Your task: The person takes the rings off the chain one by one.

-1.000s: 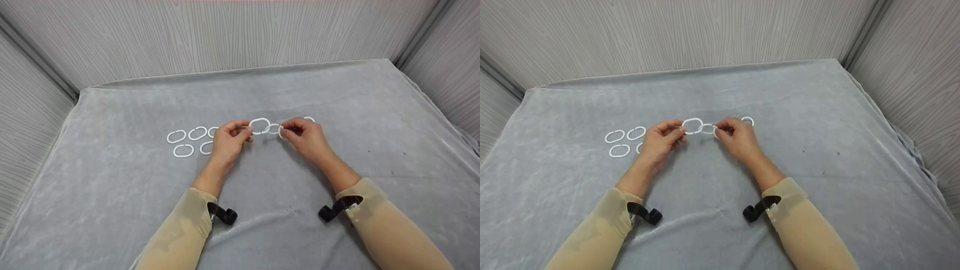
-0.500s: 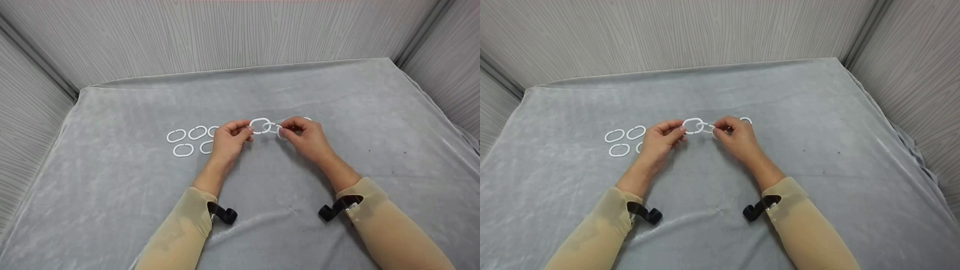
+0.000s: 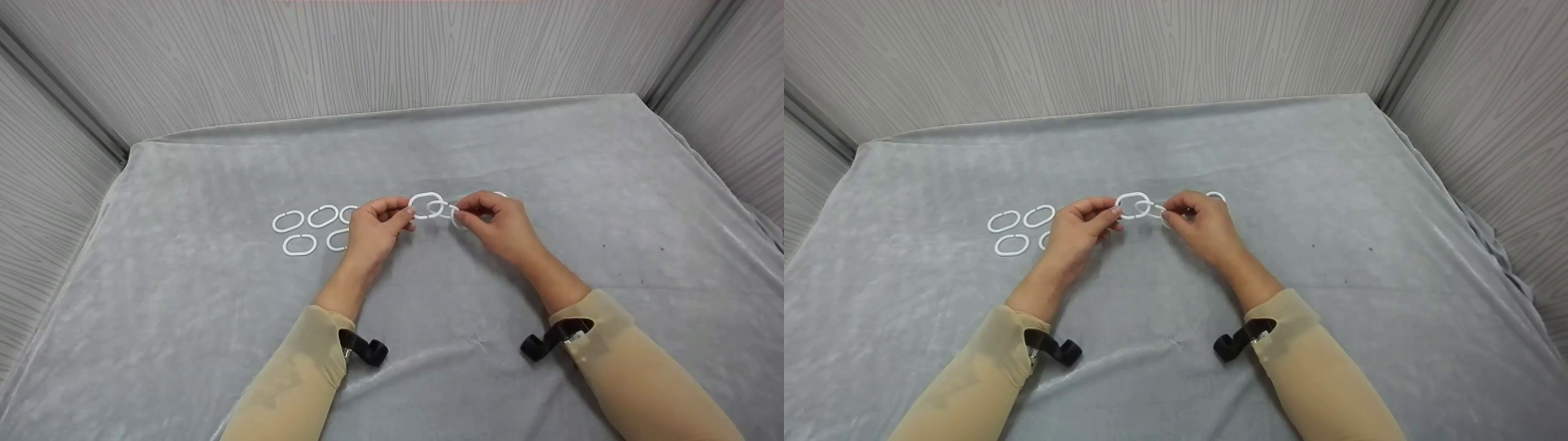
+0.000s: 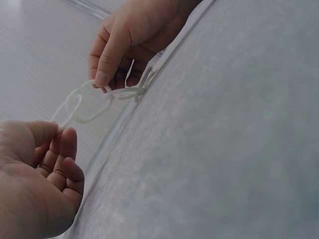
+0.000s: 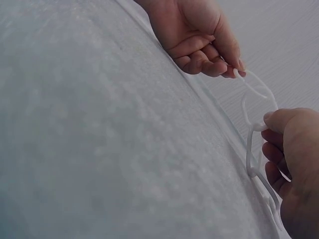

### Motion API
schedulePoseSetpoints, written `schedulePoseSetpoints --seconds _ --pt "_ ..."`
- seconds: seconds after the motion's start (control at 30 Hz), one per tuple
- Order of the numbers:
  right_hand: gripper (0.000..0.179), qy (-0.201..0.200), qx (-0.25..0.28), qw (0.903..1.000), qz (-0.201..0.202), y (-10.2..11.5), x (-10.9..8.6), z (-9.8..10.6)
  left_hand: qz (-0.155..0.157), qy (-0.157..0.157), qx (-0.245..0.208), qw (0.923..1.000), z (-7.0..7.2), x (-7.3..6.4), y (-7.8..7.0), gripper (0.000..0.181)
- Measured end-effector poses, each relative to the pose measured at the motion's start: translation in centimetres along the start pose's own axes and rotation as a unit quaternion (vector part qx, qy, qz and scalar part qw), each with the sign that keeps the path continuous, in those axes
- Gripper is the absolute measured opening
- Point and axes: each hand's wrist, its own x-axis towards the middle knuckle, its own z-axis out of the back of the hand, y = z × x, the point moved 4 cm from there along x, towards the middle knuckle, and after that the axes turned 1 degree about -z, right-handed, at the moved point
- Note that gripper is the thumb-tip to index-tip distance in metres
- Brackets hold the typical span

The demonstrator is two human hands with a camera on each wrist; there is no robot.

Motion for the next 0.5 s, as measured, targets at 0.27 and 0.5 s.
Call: schedulePoseSetpoints --seconds 0.27,0.5 --pt "0.007 0.003 -0.013 0.9999 -0.005 -0.03 -0.03 -0.04 0.014 -0.003 0.009 0.9999 0.02 -0.01 0.13 0.011" --pt "0.008 0.005 -0.014 0.9999 -0.002 -0.11 -0.01 -0.06 0.022 0.004 0.007 0.9997 -0.09 -0.14 0.12 0.010"
